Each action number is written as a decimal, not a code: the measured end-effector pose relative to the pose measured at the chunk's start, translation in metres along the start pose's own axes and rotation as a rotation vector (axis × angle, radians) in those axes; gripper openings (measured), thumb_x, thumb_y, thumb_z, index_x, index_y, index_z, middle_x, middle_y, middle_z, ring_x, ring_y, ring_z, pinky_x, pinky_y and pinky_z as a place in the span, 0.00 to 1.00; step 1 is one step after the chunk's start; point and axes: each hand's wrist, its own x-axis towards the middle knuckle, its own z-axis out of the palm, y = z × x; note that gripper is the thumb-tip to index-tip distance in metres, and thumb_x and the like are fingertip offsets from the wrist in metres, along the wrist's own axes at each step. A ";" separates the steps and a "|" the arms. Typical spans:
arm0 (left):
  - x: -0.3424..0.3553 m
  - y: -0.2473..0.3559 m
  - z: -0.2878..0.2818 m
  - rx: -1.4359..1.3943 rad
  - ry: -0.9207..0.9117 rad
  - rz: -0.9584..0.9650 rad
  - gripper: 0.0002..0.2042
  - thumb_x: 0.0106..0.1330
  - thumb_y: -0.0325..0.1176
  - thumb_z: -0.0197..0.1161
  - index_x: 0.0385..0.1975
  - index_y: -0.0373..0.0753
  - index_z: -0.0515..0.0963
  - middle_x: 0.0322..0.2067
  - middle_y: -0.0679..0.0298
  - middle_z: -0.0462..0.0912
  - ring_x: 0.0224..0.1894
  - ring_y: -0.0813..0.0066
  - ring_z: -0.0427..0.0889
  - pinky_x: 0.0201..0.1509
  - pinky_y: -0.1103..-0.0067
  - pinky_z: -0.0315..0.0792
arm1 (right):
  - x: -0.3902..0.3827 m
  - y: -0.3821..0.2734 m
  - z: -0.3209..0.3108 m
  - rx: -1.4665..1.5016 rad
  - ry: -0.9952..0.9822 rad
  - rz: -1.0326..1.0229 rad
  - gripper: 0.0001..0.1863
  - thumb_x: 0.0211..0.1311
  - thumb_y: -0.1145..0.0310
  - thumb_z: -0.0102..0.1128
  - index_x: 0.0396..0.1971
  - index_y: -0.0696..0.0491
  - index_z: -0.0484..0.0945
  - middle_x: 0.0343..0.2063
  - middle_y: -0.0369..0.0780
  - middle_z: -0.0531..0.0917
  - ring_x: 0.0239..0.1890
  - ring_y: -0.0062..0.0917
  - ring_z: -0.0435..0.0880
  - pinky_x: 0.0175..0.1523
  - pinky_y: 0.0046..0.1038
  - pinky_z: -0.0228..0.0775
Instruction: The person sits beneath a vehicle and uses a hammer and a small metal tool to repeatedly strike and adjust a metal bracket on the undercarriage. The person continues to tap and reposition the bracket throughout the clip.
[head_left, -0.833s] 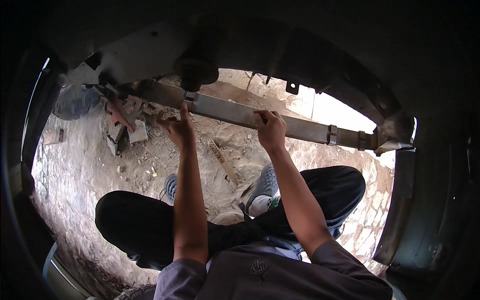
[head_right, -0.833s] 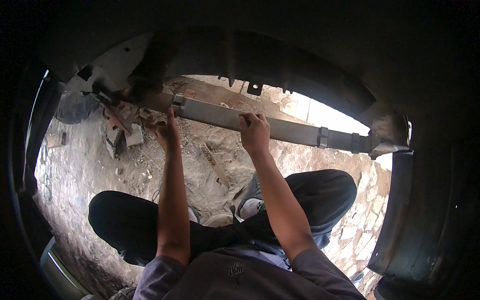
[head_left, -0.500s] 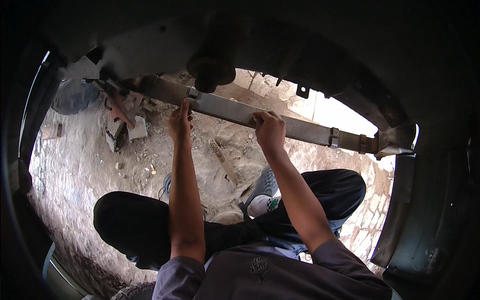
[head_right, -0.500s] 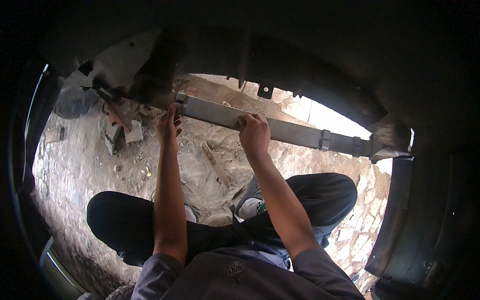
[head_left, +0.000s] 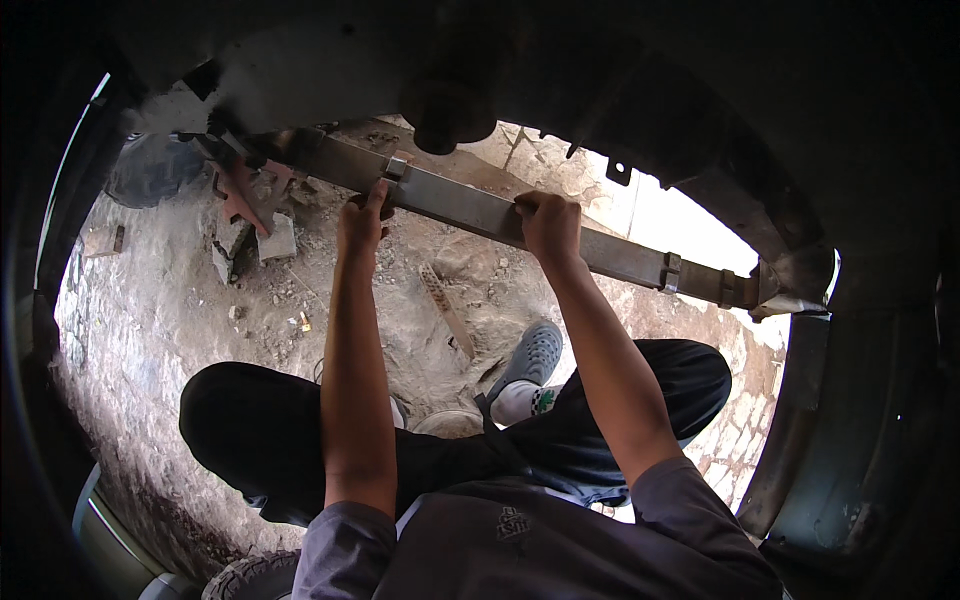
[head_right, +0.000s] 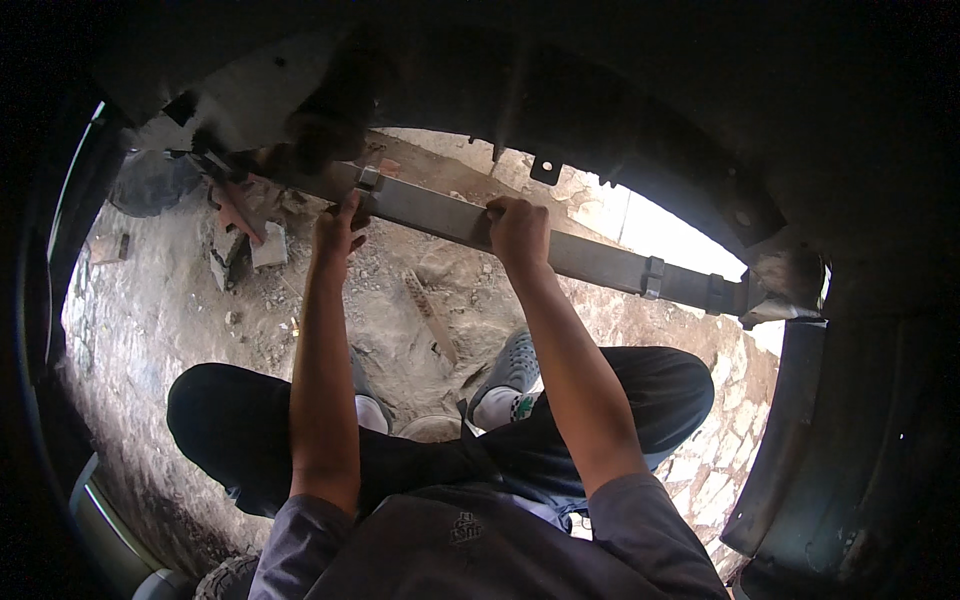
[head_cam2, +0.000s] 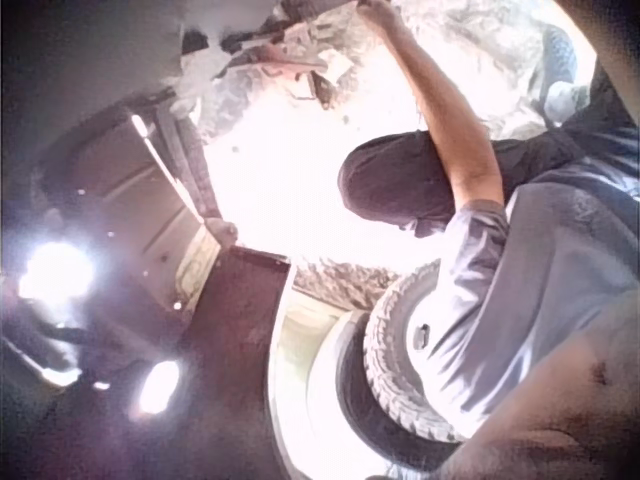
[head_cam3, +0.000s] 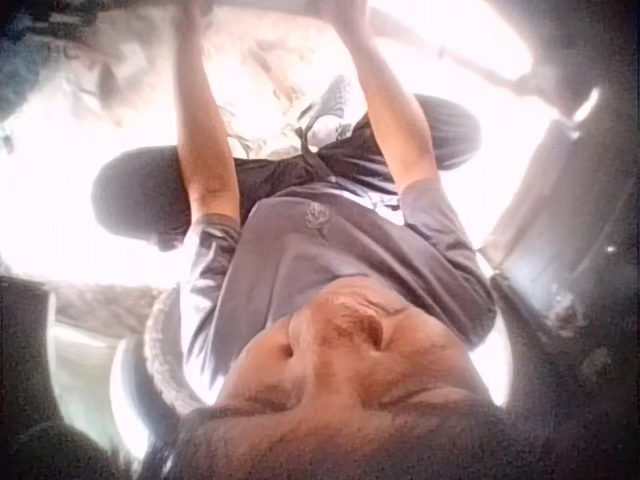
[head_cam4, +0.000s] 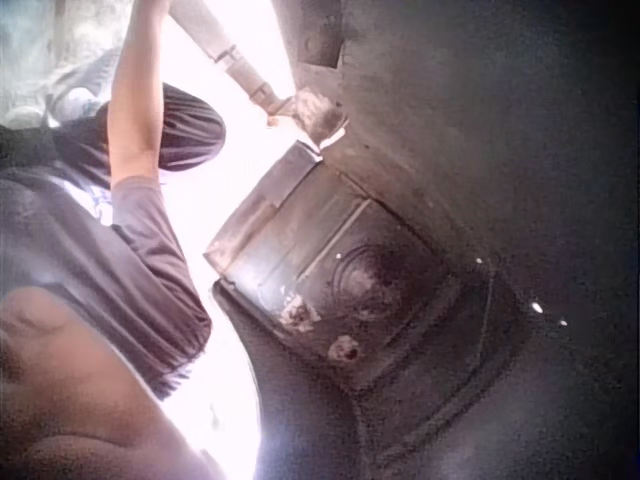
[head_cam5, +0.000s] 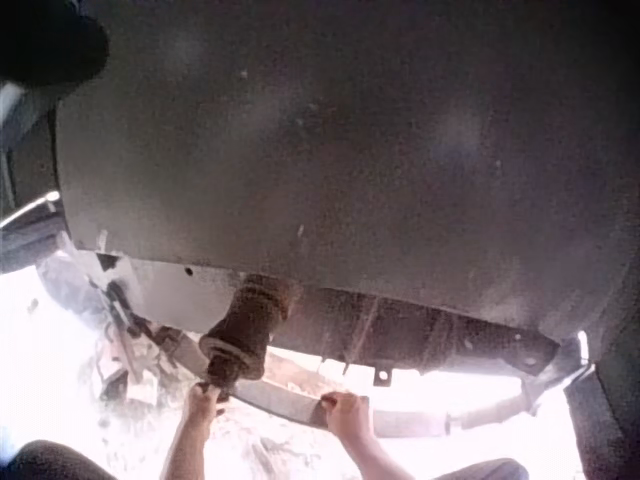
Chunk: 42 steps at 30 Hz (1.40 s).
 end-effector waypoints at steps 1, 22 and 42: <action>0.002 0.000 -0.004 0.017 0.005 -0.001 0.25 0.72 0.57 0.68 0.49 0.37 0.85 0.40 0.65 0.90 0.39 0.76 0.89 0.33 0.76 0.76 | 0.004 -0.005 0.001 0.025 0.007 0.017 0.07 0.63 0.69 0.71 0.38 0.49 0.93 0.34 0.47 0.91 0.37 0.41 0.92 0.50 0.37 0.84; -0.006 0.014 -0.001 0.043 -0.120 -0.128 0.23 0.78 0.51 0.62 0.60 0.39 0.75 0.48 0.66 0.88 0.44 0.73 0.90 0.35 0.73 0.76 | 0.000 -0.009 0.002 0.091 0.011 0.111 0.06 0.61 0.71 0.73 0.37 0.53 0.90 0.35 0.45 0.92 0.39 0.39 0.93 0.49 0.36 0.84; 0.009 -0.009 0.014 -0.332 0.128 0.024 0.25 0.76 0.42 0.68 0.61 0.26 0.78 0.58 0.56 0.83 0.55 0.68 0.82 0.60 0.71 0.74 | -0.032 -0.013 0.004 0.230 0.000 0.036 0.03 0.59 0.76 0.67 0.33 0.55 0.87 0.35 0.48 0.89 0.44 0.46 0.90 0.50 0.44 0.80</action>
